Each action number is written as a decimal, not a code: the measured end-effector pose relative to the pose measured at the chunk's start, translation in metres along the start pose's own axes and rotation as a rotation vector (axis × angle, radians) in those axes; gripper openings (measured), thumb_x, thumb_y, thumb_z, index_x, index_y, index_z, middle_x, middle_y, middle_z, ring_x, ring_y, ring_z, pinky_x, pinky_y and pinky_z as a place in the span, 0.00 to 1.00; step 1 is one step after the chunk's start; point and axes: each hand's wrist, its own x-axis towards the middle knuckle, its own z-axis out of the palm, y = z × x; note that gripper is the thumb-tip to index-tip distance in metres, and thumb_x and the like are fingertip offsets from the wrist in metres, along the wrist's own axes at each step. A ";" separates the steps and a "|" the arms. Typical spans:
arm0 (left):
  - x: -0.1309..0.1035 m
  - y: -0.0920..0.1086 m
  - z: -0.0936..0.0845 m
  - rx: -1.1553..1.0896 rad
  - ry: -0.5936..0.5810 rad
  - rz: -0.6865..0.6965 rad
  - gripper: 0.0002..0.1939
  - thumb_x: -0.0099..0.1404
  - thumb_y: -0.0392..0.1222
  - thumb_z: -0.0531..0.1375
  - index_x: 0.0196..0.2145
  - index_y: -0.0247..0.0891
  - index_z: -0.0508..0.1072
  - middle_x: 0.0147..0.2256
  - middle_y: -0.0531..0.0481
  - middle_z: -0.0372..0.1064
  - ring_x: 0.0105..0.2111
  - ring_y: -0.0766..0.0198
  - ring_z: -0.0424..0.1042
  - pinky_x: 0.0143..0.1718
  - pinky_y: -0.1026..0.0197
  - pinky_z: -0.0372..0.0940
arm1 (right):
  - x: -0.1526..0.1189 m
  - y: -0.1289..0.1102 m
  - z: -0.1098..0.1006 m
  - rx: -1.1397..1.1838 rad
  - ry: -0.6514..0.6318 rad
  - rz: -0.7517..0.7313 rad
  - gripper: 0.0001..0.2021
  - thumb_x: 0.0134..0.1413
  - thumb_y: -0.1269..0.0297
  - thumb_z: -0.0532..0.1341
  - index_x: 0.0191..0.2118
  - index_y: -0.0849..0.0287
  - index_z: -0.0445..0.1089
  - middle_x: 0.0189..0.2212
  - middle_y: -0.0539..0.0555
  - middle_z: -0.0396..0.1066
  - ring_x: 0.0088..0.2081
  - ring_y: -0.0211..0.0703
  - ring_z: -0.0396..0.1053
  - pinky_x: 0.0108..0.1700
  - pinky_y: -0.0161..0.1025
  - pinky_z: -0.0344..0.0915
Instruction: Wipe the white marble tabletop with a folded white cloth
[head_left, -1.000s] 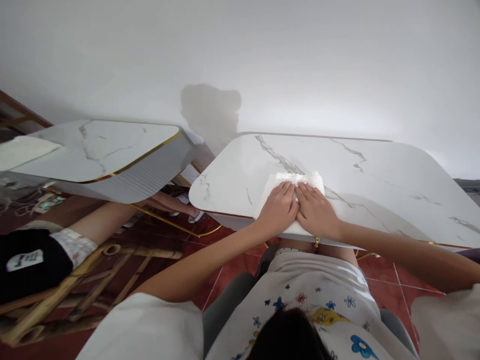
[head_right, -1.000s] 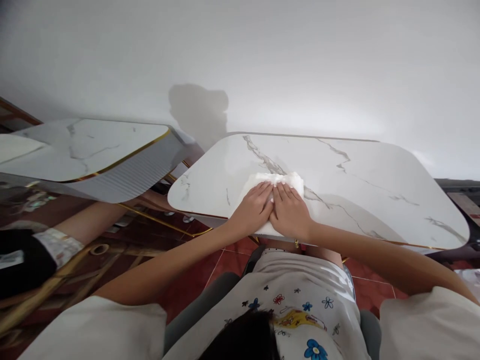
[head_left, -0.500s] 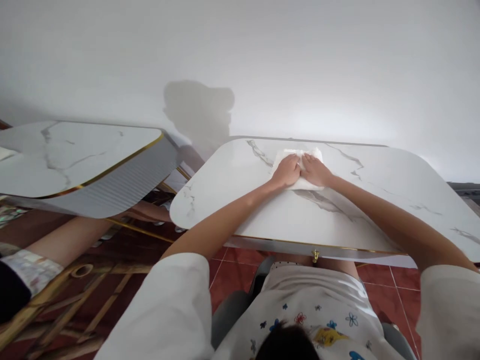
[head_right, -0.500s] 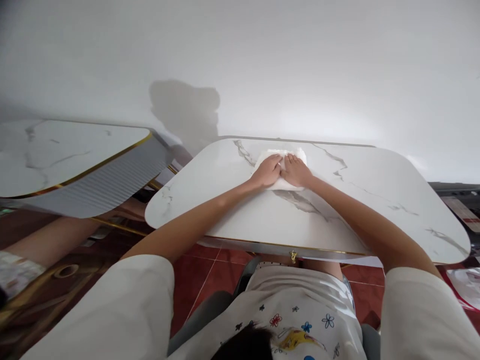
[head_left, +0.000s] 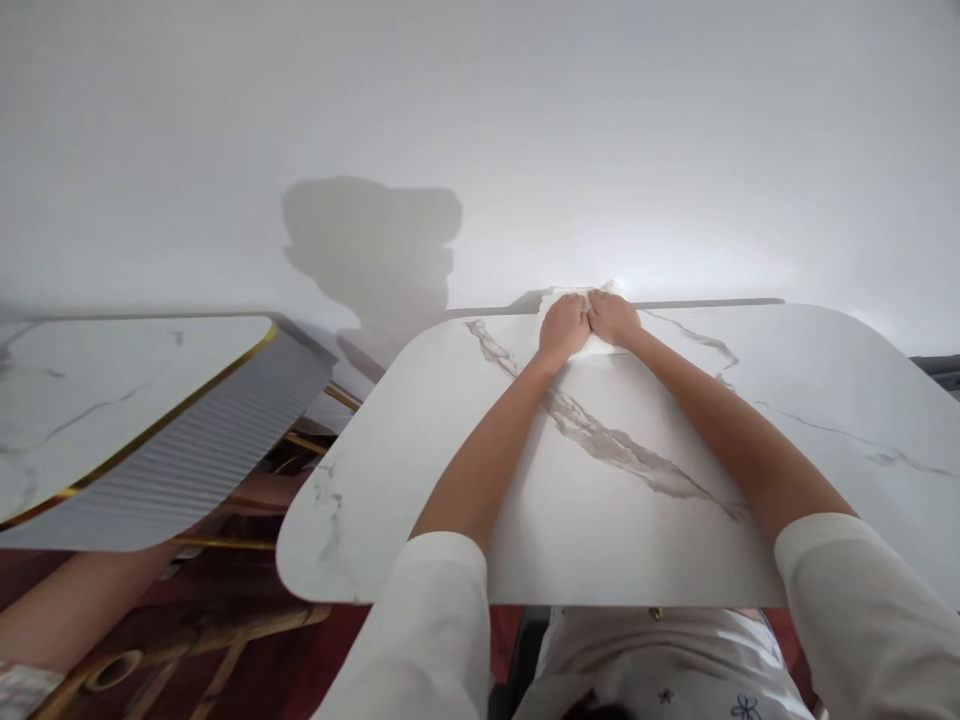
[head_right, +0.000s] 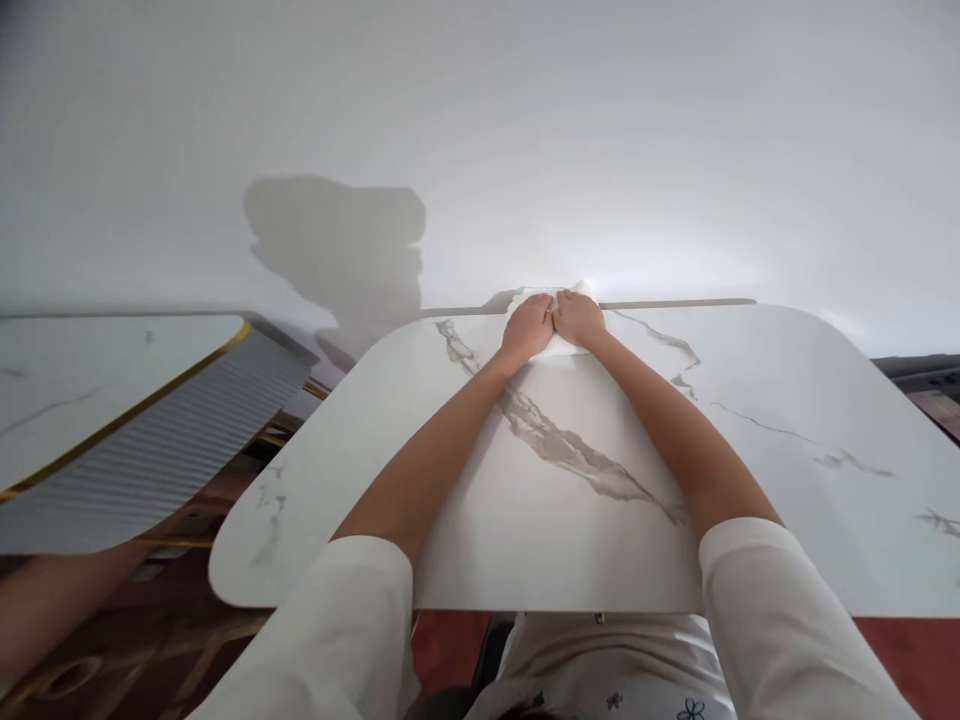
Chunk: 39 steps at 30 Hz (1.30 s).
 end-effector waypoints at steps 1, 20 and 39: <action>0.002 -0.001 0.001 0.009 -0.004 0.006 0.15 0.66 0.30 0.45 0.42 0.37 0.69 0.48 0.40 0.70 0.53 0.53 0.65 0.57 0.52 0.58 | 0.003 0.002 0.001 0.007 -0.004 0.000 0.21 0.63 0.70 0.44 0.56 0.68 0.63 0.59 0.64 0.64 0.57 0.53 0.63 0.58 0.45 0.57; -0.051 0.016 -0.009 0.116 -0.010 0.100 0.22 0.66 0.32 0.45 0.54 0.25 0.67 0.55 0.34 0.66 0.57 0.51 0.63 0.60 0.52 0.55 | -0.053 -0.010 -0.007 0.025 -0.054 -0.126 0.25 0.60 0.70 0.46 0.62 0.72 0.59 0.64 0.64 0.57 0.64 0.53 0.53 0.63 0.47 0.50; -0.236 0.068 -0.074 0.116 -0.106 0.132 0.26 0.65 0.34 0.45 0.58 0.19 0.63 0.59 0.30 0.60 0.61 0.49 0.59 0.62 0.45 0.57 | -0.245 -0.103 -0.041 0.059 0.019 -0.163 0.26 0.62 0.68 0.45 0.63 0.75 0.58 0.64 0.66 0.56 0.65 0.53 0.52 0.66 0.49 0.48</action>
